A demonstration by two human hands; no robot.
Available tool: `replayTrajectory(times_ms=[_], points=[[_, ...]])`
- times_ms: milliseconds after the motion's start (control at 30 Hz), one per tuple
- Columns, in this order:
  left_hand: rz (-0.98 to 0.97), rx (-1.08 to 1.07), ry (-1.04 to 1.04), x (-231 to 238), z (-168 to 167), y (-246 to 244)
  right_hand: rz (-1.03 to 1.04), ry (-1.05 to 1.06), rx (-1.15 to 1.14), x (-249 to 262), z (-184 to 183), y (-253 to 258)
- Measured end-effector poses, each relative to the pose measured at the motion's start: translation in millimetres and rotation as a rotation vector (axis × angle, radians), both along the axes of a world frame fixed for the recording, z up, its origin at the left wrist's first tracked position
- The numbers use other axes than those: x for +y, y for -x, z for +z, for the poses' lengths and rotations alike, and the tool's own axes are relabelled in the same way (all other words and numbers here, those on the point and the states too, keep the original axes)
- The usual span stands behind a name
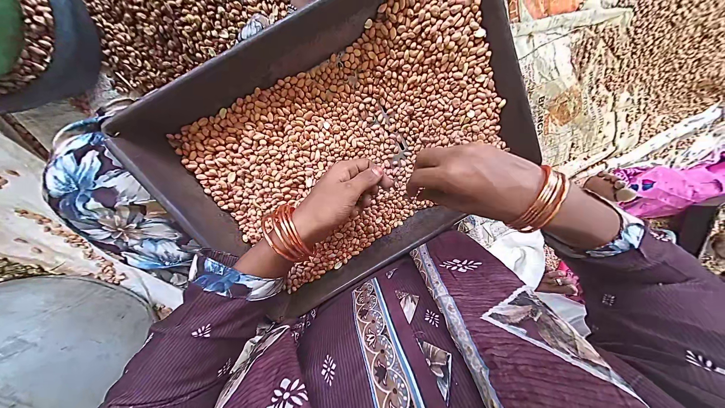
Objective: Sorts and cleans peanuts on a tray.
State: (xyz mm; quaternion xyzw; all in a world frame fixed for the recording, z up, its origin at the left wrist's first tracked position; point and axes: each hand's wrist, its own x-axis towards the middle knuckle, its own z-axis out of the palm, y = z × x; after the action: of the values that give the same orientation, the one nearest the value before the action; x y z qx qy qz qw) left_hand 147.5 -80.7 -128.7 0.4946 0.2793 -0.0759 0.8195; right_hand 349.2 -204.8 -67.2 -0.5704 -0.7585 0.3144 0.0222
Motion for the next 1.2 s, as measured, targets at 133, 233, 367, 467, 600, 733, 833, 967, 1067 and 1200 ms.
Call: replayTrajectory(times_ms=[133,233,367,467,600,733,833,967,1067,1200], points=[[0.034,-0.006,0.006,3,-3,4,0.109,0.107,-0.119,-16,-24,4],[0.076,-0.007,0.020,5,-3,0,0.145,-0.007,-0.146,-22,-30,1],[0.116,-0.003,0.008,10,-3,-1,0.176,-0.057,-0.200,-24,-27,3],[0.138,-0.033,-0.076,13,-7,1,0.179,-0.035,-0.257,-22,-23,8],[0.086,-0.084,-0.370,23,-9,-4,0.204,-0.066,-0.215,-19,-30,9],[-0.027,-0.054,-1.001,47,-7,-31,0.183,-0.058,-0.225,-18,-33,13],[-0.150,-0.010,-1.268,62,-8,-58,0.161,-0.026,-0.256,-19,-32,15],[-0.364,0.136,-1.447,60,-6,-84,0.096,0.112,-0.318,-21,-21,18],[-0.339,0.131,-1.559,53,-14,-89,0.070,0.149,-0.344,-22,-16,17],[-0.299,0.110,-1.578,51,-20,-92,0.098,0.059,-0.288,-23,-26,14]])
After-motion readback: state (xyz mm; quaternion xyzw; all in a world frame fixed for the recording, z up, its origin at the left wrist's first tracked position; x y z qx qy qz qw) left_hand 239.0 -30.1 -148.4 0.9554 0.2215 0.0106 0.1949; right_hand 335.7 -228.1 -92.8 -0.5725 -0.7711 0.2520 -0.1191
